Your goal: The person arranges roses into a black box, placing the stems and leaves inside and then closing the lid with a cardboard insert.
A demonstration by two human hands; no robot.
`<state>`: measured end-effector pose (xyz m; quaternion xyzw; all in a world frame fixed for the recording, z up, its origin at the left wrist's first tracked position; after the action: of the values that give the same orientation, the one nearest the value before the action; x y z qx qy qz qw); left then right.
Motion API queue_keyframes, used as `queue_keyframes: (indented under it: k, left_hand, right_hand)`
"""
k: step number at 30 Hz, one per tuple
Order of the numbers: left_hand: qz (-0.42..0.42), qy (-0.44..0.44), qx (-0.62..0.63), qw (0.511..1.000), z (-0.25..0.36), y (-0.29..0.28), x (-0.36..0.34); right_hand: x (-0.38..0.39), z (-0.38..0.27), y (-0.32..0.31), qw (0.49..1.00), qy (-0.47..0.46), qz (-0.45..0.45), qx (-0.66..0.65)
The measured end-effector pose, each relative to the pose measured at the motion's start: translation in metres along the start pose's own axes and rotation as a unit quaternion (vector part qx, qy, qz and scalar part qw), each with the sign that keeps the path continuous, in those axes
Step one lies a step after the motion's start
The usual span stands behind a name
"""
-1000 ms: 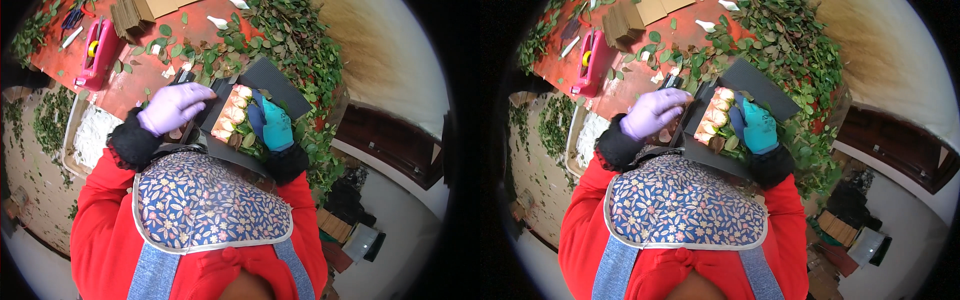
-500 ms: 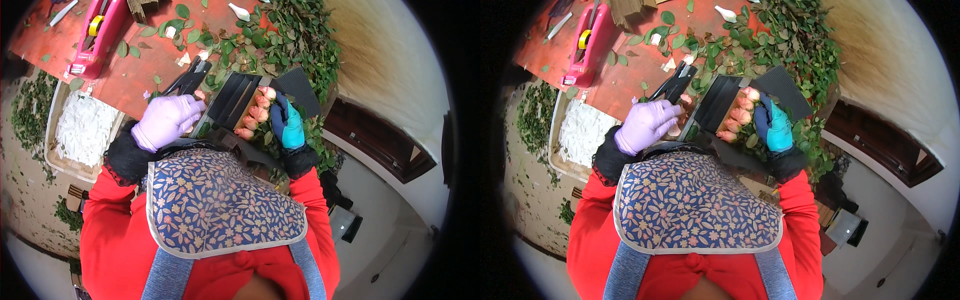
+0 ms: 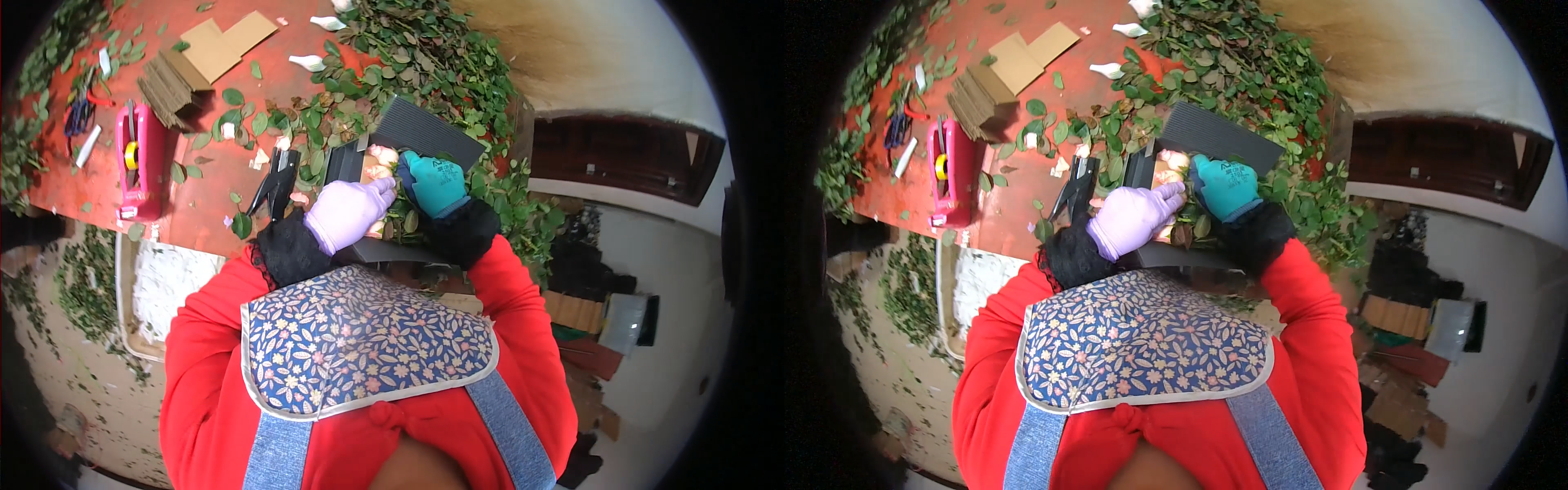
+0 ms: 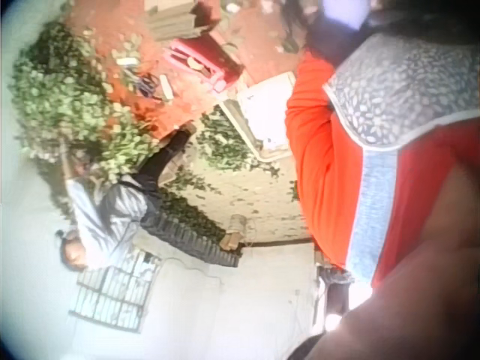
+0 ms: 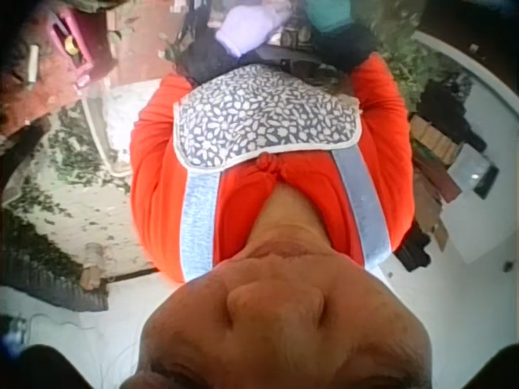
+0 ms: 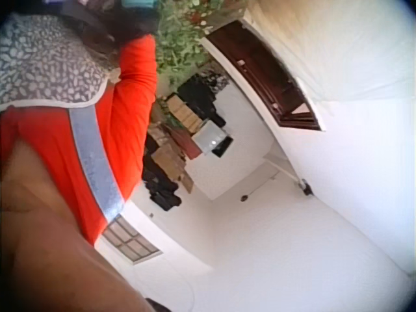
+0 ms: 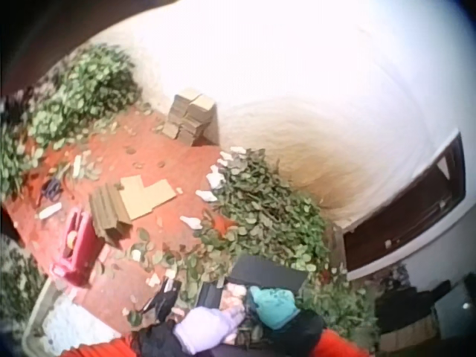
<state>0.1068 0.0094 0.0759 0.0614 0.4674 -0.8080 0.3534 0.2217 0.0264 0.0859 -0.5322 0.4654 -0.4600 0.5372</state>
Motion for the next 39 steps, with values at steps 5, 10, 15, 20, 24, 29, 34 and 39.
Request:
queue_keyframes:
  k: [5, 10, 15, 20, 24, 29, 34, 39]
  left_hand:
    - [-0.038, 0.002, -0.013, 0.999, -0.010, -0.004, 0.011]
    - [-0.089, -0.041, 0.006, 0.995, -0.019, -0.005, 0.018]
    - [-0.084, -0.029, -0.002, 0.996, -0.021, -0.007, 0.018]
    - [-0.099, -0.049, 0.059, 0.992, -0.018, -0.013, 0.018]
    - [-0.095, -0.085, 0.117, 0.985, -0.029, -0.006, 0.024]
    - [-0.084, -0.066, 0.008, 0.994, -0.027, -0.009, 0.027]
    - [-0.095, -0.058, 0.082, 0.990, -0.030, -0.002, 0.030]
    - [-0.085, -0.005, -0.026, 0.996, -0.011, -0.021, 0.020]
  right_hand:
    - [0.006, 0.023, -0.053, 0.928, 0.157, 0.058, -0.333]
    - [0.013, -0.014, -0.088, 0.985, -0.100, 0.030, -0.137]
    - [0.027, -0.032, -0.055, 0.957, -0.144, 0.031, -0.248]
    - [0.023, -0.010, -0.008, 0.966, -0.076, -0.012, -0.247]
    - [0.017, -0.013, -0.004, 0.972, -0.055, -0.074, -0.217]
    - [0.018, -0.015, -0.023, 0.980, -0.077, 0.058, -0.174]
    - [0.013, -0.027, -0.007, 0.988, -0.023, 0.106, -0.108]
    - [0.009, -0.041, 0.015, 0.996, -0.047, 0.077, -0.003]
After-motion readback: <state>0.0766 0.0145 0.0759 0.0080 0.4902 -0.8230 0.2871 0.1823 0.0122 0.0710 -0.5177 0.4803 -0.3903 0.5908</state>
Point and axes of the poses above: each hand's wrist, its own x-axis away from the middle knuckle, its own y-axis out of the palm, z = x × y, the point moved 10 cm from there along -x, towards the middle knuckle, and after that the axes turned 7 degrees about z, right-handed, at the moved point
